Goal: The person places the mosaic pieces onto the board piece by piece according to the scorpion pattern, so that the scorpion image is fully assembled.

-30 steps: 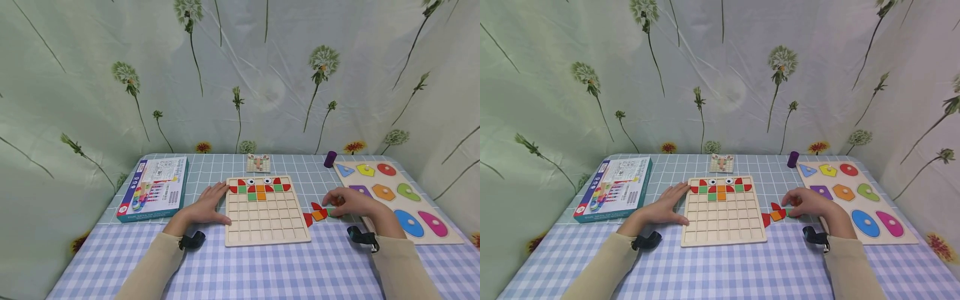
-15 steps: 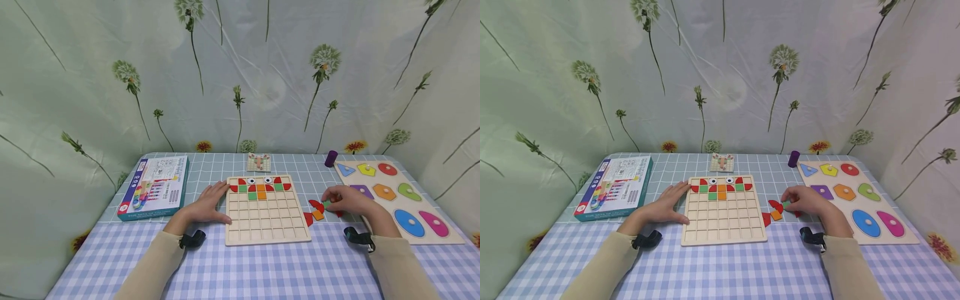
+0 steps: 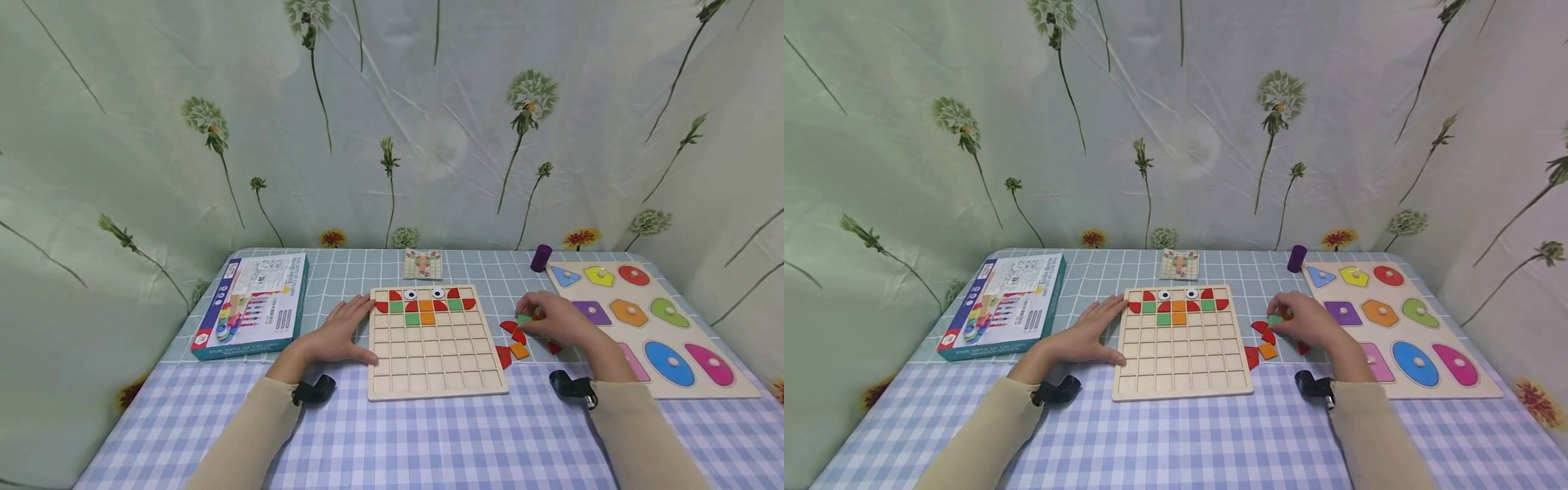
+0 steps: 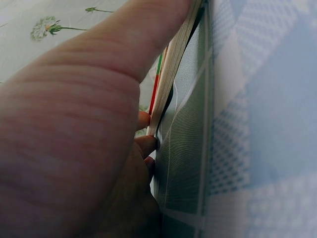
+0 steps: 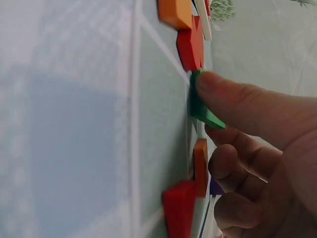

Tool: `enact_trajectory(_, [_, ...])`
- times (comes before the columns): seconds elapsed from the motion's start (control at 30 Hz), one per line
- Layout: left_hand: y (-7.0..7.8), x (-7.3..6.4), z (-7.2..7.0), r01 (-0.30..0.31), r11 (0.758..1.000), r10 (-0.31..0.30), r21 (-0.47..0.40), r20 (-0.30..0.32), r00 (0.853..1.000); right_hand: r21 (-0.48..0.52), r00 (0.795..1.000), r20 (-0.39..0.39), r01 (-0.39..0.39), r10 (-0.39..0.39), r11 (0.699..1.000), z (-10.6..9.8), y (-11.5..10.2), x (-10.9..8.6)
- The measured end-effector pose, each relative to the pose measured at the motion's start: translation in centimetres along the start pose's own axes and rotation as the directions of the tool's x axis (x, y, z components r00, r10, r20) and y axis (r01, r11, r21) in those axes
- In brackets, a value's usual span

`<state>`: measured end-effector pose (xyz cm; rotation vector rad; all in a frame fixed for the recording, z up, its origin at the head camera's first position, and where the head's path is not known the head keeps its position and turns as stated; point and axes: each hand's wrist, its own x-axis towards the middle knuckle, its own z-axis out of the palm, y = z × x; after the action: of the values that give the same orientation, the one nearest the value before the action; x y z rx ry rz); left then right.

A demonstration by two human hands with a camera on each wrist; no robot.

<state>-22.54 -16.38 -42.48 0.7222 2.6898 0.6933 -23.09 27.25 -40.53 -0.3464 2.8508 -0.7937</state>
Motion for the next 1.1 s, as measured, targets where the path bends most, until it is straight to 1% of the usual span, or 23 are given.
enact_trajectory(0.1, [-0.1, 0.1, 0.0, 0.005, 1.000, -0.005, 0.005, 0.004, 1.000, 0.020, 1.000, -0.005, -0.006, 0.006, 1.000, 0.0, -0.3, 0.3])
enact_trajectory(0.23, [-0.2, 0.1, 0.1, 0.002, 1.000, -0.002, 0.008, 0.003, 1.000, 0.029, 0.999, -0.035, -0.007, 0.008, 1.000, 0.1, -0.9, 0.7])
enact_trajectory(0.43, [0.0, -0.1, 0.0, -0.003, 1.000, 0.003, 0.002, 0.000, 1.000, 0.073, 0.998, -0.061, -0.011, 0.016, 0.997, 0.2, -2.2, 1.3])
enact_trajectory(0.6, [0.0, -0.1, 0.0, -0.006, 1.000, 0.006, 0.006, -0.008, 1.000, 0.080, 0.994, -0.101, 0.040, -0.032, 0.996, 0.6, -3.4, 1.9])
enact_trajectory(0.7, [0.0, -0.1, 0.0, -0.001, 1.000, 0.001, 0.006, -0.009, 1.000, 0.095, 0.992, -0.111, 0.069, -0.058, 0.993, 1.0, -4.0, 2.4])
enact_trajectory(0.87, [-0.1, 0.0, 0.1, 0.000, 1.000, 0.000, -0.001, -0.008, 1.000, 0.141, 0.993, -0.105, 0.069, -0.055, 0.988, 2.0, -5.3, 3.0])
enact_trajectory(0.97, [-0.2, 0.0, 0.1, 0.002, 1.000, -0.002, 0.000, -0.002, 1.000, 0.171, 0.996, -0.076, 0.055, -0.043, 0.984, 2.5, -6.0, 3.3])
enact_trajectory(1.1, [-0.2, 0.1, 0.1, 0.002, 1.000, -0.002, 0.000, 0.002, 1.000, 0.166, 0.996, -0.051, 0.079, -0.072, 0.983, 3.0, -6.7, 3.5])
